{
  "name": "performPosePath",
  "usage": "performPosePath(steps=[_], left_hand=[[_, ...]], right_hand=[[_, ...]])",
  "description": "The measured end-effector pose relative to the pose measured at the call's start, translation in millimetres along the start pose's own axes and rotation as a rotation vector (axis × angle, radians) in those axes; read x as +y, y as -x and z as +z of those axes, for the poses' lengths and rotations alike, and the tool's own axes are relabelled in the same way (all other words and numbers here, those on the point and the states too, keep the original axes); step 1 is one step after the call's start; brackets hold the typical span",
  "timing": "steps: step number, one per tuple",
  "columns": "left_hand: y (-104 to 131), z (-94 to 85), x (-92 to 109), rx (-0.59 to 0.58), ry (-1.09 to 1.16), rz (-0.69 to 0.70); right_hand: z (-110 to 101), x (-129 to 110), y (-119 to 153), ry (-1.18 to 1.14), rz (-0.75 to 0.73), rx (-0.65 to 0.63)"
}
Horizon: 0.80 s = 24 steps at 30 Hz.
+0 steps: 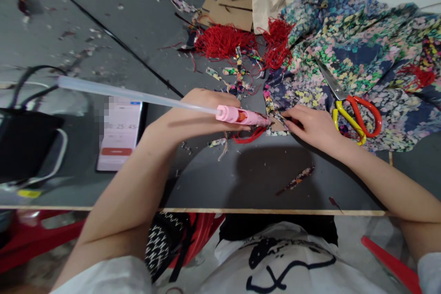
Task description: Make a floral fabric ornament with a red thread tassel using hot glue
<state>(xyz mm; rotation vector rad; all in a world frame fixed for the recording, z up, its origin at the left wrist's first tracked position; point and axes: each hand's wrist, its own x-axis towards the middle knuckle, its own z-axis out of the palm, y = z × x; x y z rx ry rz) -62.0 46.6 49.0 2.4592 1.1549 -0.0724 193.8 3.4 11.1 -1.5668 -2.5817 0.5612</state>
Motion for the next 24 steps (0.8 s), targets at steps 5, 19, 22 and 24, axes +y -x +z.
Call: performPosePath(steps=[5, 19, 22, 24], left_hand=[[-0.4, 1.1, -0.5, 0.002, -0.036, 0.008], [0.2, -1.8, -1.2, -0.091, -0.027, -0.004], [-1.4, -2.9, 0.5, -0.110, 0.025, -0.054], [-1.9, -2.3, 0.8, -0.094, 0.039, -0.048]], right_hand=[[0.9, 1.5, 0.1, 0.000, -0.006, 0.008], [0.9, 1.2, -0.7, -0.012, -0.010, 0.007], [1.5, 1.6, -0.1, -0.015, -0.016, 0.020], [1.6, 1.5, 0.0, -0.017, -0.015, 0.023]])
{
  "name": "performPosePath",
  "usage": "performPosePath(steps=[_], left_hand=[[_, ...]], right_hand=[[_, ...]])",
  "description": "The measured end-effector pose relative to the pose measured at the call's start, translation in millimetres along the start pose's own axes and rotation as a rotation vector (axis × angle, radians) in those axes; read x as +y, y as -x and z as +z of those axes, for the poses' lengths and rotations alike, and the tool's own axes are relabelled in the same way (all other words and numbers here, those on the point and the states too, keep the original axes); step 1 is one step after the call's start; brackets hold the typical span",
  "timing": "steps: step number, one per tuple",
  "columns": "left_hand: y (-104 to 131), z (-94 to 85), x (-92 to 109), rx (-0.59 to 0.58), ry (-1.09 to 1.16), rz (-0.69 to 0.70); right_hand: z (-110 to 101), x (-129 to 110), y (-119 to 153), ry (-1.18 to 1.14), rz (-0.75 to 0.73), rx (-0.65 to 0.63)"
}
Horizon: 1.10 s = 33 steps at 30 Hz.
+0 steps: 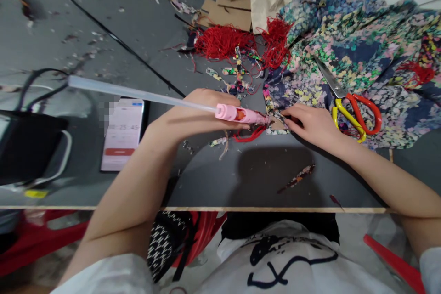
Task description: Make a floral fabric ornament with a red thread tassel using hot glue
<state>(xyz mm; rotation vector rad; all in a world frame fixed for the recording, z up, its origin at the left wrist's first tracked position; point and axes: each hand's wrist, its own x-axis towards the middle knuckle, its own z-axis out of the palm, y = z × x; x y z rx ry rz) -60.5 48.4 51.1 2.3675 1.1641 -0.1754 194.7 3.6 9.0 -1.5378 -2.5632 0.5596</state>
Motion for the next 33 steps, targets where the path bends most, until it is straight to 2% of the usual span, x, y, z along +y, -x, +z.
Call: performPosePath(steps=[6, 12, 17, 20, 24, 28, 33], left_hand=[[0.7, 2.5, -0.8, 0.078, -0.034, 0.065], [0.0, 0.0, 5.7, 0.044, -0.151, -0.037], [-0.5, -2.2, 7.1, -0.044, -0.027, -0.065], [-0.7, -3.5, 6.3, -0.094, -0.049, -0.059], [-0.9, -3.3, 4.2, -0.039, -0.007, 0.006], [-1.5, -2.7, 4.9, -0.031, 0.068, -0.040], [-2.9, -1.8, 5.5, -0.020, 0.024, -0.089]], right_hand=[[-1.1, -1.3, -0.6, -0.006, 0.012, -0.015], [0.3, 0.3, -0.1, 0.001, 0.005, -0.007], [1.6, 1.0, -0.4, -0.001, 0.002, 0.007], [1.9, 1.0, -0.6, -0.002, -0.003, 0.003], [1.9, 0.6, -0.4, 0.009, -0.004, 0.011], [1.4, -0.2, -0.3, 0.009, 0.004, 0.006], [0.8, -0.9, -0.9, 0.025, 0.014, -0.009]])
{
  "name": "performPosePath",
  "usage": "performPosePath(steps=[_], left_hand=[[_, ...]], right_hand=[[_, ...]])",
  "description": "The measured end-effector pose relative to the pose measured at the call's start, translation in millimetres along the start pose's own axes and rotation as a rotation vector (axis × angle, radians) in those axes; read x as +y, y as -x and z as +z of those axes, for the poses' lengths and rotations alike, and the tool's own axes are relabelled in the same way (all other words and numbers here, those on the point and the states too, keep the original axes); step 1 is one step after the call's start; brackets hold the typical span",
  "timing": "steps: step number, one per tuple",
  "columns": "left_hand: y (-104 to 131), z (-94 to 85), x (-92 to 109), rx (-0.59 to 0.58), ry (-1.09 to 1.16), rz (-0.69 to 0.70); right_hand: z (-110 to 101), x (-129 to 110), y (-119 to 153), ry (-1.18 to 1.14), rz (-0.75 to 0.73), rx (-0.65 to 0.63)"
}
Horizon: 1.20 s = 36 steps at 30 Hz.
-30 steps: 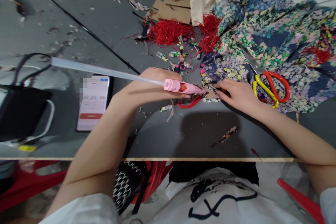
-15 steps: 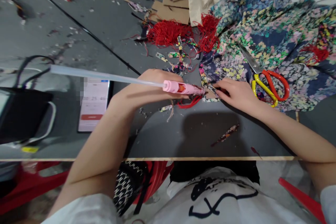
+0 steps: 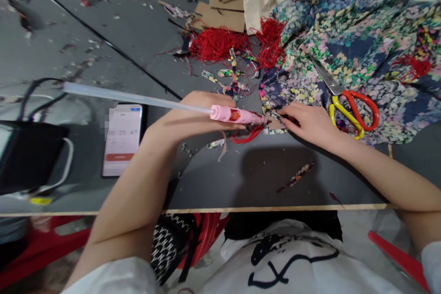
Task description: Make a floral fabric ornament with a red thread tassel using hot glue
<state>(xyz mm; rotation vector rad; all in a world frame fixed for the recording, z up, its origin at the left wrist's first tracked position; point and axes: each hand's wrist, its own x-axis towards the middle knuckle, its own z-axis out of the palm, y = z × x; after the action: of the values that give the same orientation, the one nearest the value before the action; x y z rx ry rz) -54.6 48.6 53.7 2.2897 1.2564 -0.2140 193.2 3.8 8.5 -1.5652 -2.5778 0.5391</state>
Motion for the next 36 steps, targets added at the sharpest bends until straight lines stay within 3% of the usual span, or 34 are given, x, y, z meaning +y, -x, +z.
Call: performPosePath(steps=[15, 24, 30, 36], left_hand=[[0.9, 3.6, -7.3, 0.039, -0.074, 0.056], [8.2, 7.5, -21.1, 0.077, -0.154, 0.336], [8.2, 4.9, -18.4, 0.064, -0.142, 0.357], [5.5, 7.3, -20.7, 0.150, -0.130, 0.386]], right_hand=[[1.8, 1.2, 0.4, 0.001, -0.006, 0.016], [2.0, 2.8, 0.9, -0.004, -0.026, 0.013], [0.5, 1.5, 1.1, 0.001, -0.019, -0.004], [0.1, 0.3, 0.6, -0.002, -0.020, -0.008]])
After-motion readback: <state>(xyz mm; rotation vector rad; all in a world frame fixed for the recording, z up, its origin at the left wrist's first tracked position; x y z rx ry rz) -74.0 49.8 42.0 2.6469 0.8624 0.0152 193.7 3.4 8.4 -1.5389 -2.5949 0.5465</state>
